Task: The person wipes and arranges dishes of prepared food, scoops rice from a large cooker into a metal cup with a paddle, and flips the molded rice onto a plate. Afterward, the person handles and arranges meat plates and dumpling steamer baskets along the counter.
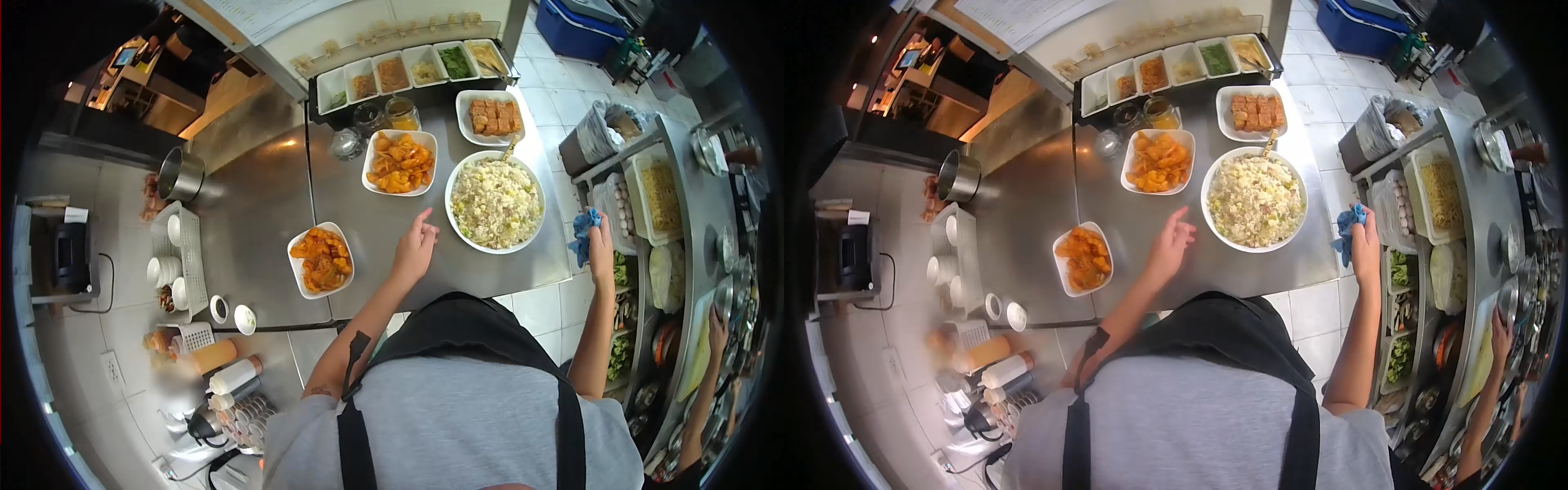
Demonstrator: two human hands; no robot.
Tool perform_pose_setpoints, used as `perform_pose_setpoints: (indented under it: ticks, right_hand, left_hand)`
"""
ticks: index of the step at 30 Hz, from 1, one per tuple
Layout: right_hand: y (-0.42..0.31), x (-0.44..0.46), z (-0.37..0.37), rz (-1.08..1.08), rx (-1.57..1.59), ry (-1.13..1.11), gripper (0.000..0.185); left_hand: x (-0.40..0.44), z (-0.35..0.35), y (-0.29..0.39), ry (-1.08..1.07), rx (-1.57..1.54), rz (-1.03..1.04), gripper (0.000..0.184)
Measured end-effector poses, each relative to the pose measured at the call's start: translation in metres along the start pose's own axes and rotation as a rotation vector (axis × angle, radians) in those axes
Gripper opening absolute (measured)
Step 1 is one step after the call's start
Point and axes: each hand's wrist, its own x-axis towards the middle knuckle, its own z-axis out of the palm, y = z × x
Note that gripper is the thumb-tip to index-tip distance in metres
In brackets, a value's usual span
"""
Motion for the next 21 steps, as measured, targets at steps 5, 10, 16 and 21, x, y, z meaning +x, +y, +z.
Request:
perform_pose_setpoints:
  ticks: [5,10,16,21]
  right_hand:
    - [-0.011,0.003,-0.006,0.360,-0.249,-0.475,0.035]
    - [-0.021,-0.034,0.065,0.245,-0.203,-0.868,0.041]
    - [-0.073,-0.049,0.133,-0.066,-0.002,-1.009,0.029]
    - [-0.093,-0.057,0.189,-0.850,-0.097,-0.774,0.029]
  left_hand:
    - [0.024,-0.008,-0.024,0.186,-0.418,-0.254,0.049]
    - [0.027,-0.016,-0.017,0.304,-0.513,-0.301,0.053]
    - [0.022,-0.005,-0.020,0.331,-0.606,-0.325,0.054]
    - [-0.015,-0.022,-0.040,0.435,-0.672,-0.315,0.047]
